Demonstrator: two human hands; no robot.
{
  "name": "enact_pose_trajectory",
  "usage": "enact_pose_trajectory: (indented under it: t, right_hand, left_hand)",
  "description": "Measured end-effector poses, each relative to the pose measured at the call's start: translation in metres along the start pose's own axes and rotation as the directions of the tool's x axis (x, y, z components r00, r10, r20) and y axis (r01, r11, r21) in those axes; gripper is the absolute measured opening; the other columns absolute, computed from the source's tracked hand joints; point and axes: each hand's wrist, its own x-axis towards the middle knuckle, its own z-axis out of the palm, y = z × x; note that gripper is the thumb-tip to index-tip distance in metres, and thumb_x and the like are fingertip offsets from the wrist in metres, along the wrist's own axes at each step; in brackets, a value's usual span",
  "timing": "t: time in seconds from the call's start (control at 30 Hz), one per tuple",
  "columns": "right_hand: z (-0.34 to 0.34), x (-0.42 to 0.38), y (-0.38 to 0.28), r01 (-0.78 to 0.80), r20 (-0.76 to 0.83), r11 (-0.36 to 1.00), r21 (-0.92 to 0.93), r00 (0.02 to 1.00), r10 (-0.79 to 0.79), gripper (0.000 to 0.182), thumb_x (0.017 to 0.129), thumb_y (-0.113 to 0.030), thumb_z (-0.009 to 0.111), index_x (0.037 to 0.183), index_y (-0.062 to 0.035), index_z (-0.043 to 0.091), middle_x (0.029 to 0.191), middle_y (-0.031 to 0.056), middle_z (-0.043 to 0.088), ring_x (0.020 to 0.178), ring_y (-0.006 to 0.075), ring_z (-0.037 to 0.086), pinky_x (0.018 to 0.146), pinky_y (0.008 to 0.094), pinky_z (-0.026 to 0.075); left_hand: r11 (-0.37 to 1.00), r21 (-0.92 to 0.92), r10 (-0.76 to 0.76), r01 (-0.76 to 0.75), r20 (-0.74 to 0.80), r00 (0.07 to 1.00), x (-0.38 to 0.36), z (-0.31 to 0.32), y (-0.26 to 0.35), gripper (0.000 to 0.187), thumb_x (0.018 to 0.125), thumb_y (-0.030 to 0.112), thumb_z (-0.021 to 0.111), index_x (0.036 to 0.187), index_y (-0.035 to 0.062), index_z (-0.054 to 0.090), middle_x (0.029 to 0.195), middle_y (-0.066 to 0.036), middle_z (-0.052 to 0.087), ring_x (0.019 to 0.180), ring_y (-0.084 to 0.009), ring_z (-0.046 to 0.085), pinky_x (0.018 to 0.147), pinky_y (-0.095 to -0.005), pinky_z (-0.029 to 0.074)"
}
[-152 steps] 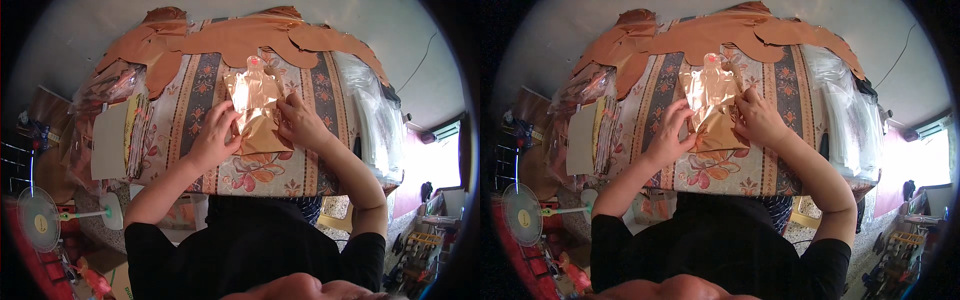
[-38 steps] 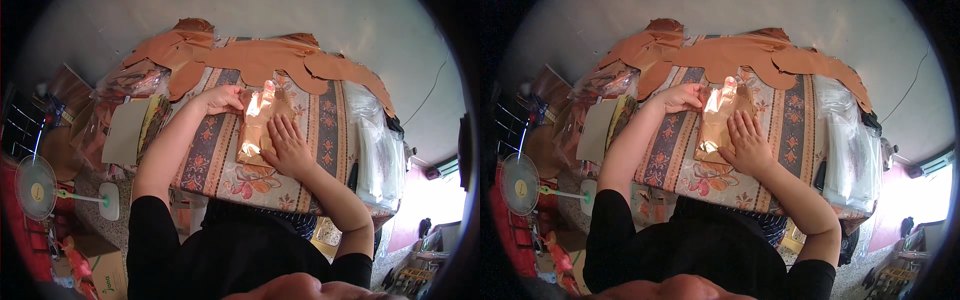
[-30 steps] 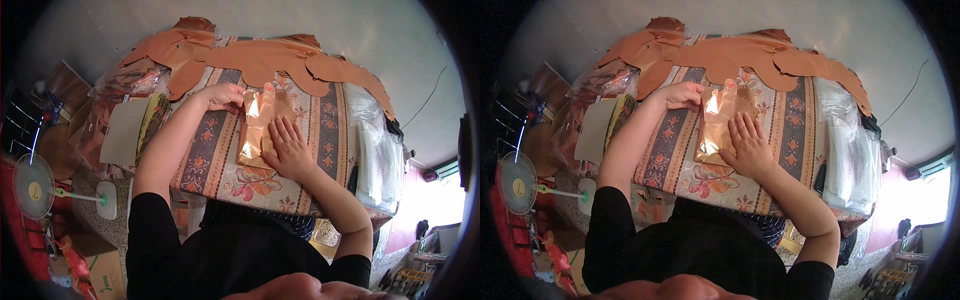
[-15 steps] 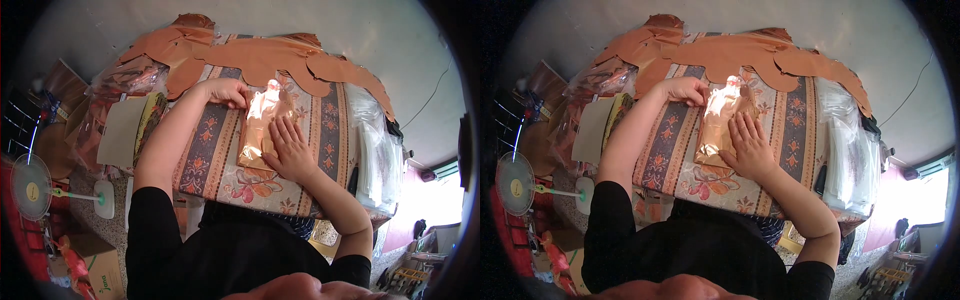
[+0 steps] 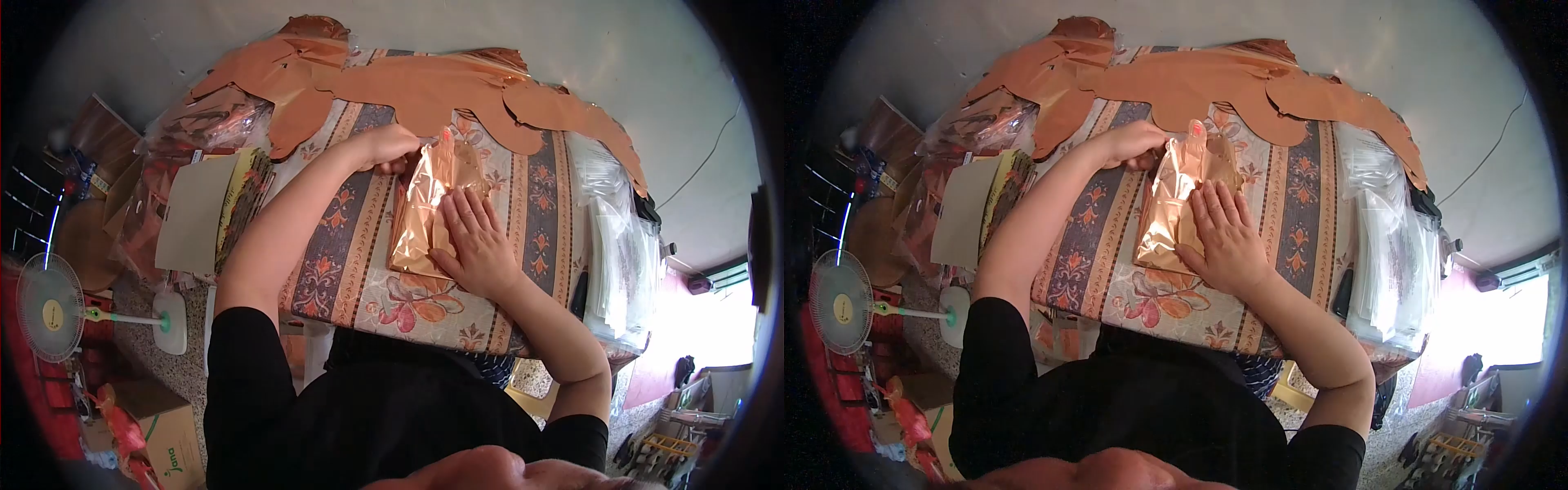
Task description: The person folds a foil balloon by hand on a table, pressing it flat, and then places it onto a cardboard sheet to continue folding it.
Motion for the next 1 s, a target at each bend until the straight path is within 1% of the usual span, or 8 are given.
enact_pose_trajectory:
  t: [0.2, 0.3, 0.37, 0.43, 0.63, 0.83, 0.9, 1.0]
  right_hand:
    - [-0.001, 0.0, 0.0, 0.007, -0.016, 1.0, 0.01, 1.0, -0.007, 0.078, 0.093, -0.051, 0.05, 0.147, 0.0031, 0.032, 0.152, 0.0239, 0.033, 0.143, 0.0378, 0.027, 0.118, 0.0477, 0.016]
    - [-0.001, 0.0, 0.0, 0.004, -0.013, 1.0, 0.005, 1.0, -0.004, 0.078, 0.093, -0.05, 0.05, 0.147, 0.0033, 0.032, 0.152, 0.0242, 0.032, 0.143, 0.0378, 0.027, 0.118, 0.0478, 0.016]
    - [-0.001, 0.0, 0.0, 0.004, -0.015, 1.0, 0.005, 1.0, -0.004, 0.078, 0.093, -0.05, 0.05, 0.146, 0.0036, 0.032, 0.152, 0.0242, 0.032, 0.143, 0.0378, 0.027, 0.118, 0.0477, 0.016]
    - [-0.001, 0.0, 0.0, 0.008, -0.015, 1.0, 0.006, 1.0, -0.007, 0.078, 0.093, -0.05, 0.05, 0.146, 0.0038, 0.032, 0.152, 0.0242, 0.032, 0.143, 0.0378, 0.027, 0.118, 0.0477, 0.016]
    - [-0.003, 0.001, -0.001, 0.005, -0.004, 1.0, 0.0, 1.0, -0.005, 0.078, 0.093, -0.05, 0.05, 0.147, 0.0035, 0.032, 0.152, 0.0235, 0.032, 0.143, 0.0377, 0.027, 0.118, 0.0474, 0.016]
    - [-0.003, 0.001, -0.001, 0.006, -0.012, 1.0, 0.01, 1.0, -0.005, 0.078, 0.092, -0.049, 0.051, 0.146, 0.0036, 0.032, 0.151, 0.0231, 0.034, 0.143, 0.0379, 0.027, 0.118, 0.0476, 0.016]
    - [-0.003, 0.001, -0.001, 0.004, -0.002, 1.0, -0.002, 1.0, -0.004, 0.078, 0.092, -0.05, 0.05, 0.146, 0.0038, 0.032, 0.151, 0.0232, 0.033, 0.144, 0.0379, 0.026, 0.118, 0.0478, 0.016]
    - [-0.002, 0.001, -0.001, 0.008, -0.014, 1.0, 0.008, 1.0, -0.008, 0.078, 0.092, -0.05, 0.051, 0.146, 0.0039, 0.033, 0.152, 0.0232, 0.033, 0.144, 0.0379, 0.026, 0.118, 0.0479, 0.016]
  left_hand:
    - [0.996, 0.067, -0.049, 0.056, -0.104, 0.993, -0.015, 0.016, 0.014, 0.018, 0.091, 0.014, 0.05, 0.088, 0.0031, 0.065, 0.068, -0.002, 0.06, 0.051, -0.0066, 0.049, 0.039, -0.021, 0.032]
    - [1.0, 0.02, 0.013, -0.013, 0.011, 1.0, -0.013, 0.008, 0.006, 0.014, 0.089, 0.008, 0.049, 0.092, 0.0038, 0.063, 0.073, -0.002, 0.061, 0.052, -0.0048, 0.047, 0.039, -0.0193, 0.03]
    - [0.975, -0.22, 0.023, 0.014, 0.164, 0.986, -0.013, -0.003, 0.005, 0.013, 0.087, 0.004, 0.051, 0.094, 0.0042, 0.061, 0.075, -0.002, 0.061, 0.053, -0.0036, 0.045, 0.04, -0.0173, 0.029]
    - [0.966, -0.255, 0.025, 0.033, 0.222, 0.975, -0.018, -0.009, 0.007, 0.012, 0.085, 0.002, 0.053, 0.093, 0.0045, 0.062, 0.075, -0.001, 0.06, 0.054, -0.0029, 0.042, 0.041, -0.0165, 0.028]
    - [0.997, -0.068, 0.048, -0.034, 0.206, 0.977, -0.015, -0.009, 0.002, 0.01, 0.08, -0.003, 0.057, 0.086, 0.0042, 0.062, 0.069, 0.002, 0.054, 0.055, -0.0022, 0.043, 0.042, -0.0181, 0.027]
    - [0.997, 0.046, 0.044, -0.055, 0.213, 0.976, -0.009, -0.002, 0.005, 0.017, 0.085, 0.005, 0.054, 0.097, 0.0039, 0.066, 0.06, 0.005, 0.047, 0.046, -0.0036, 0.038, 0.042, -0.0215, 0.028]
    - [0.992, 0.126, 0.012, -0.025, 0.105, 0.994, -0.008, 0.004, 0.007, 0.023, 0.089, 0.01, 0.05, 0.103, 0.0054, 0.067, 0.055, 0.005, 0.044, 0.042, -0.0051, 0.035, 0.04, -0.0244, 0.027]
    - [0.999, 0.041, -0.004, 0.001, 0.056, 0.998, -0.004, 0.007, 0.003, 0.02, 0.091, 0.014, 0.049, 0.095, 0.0072, 0.067, 0.053, 0.004, 0.045, 0.042, -0.0062, 0.037, 0.039, -0.025, 0.027]
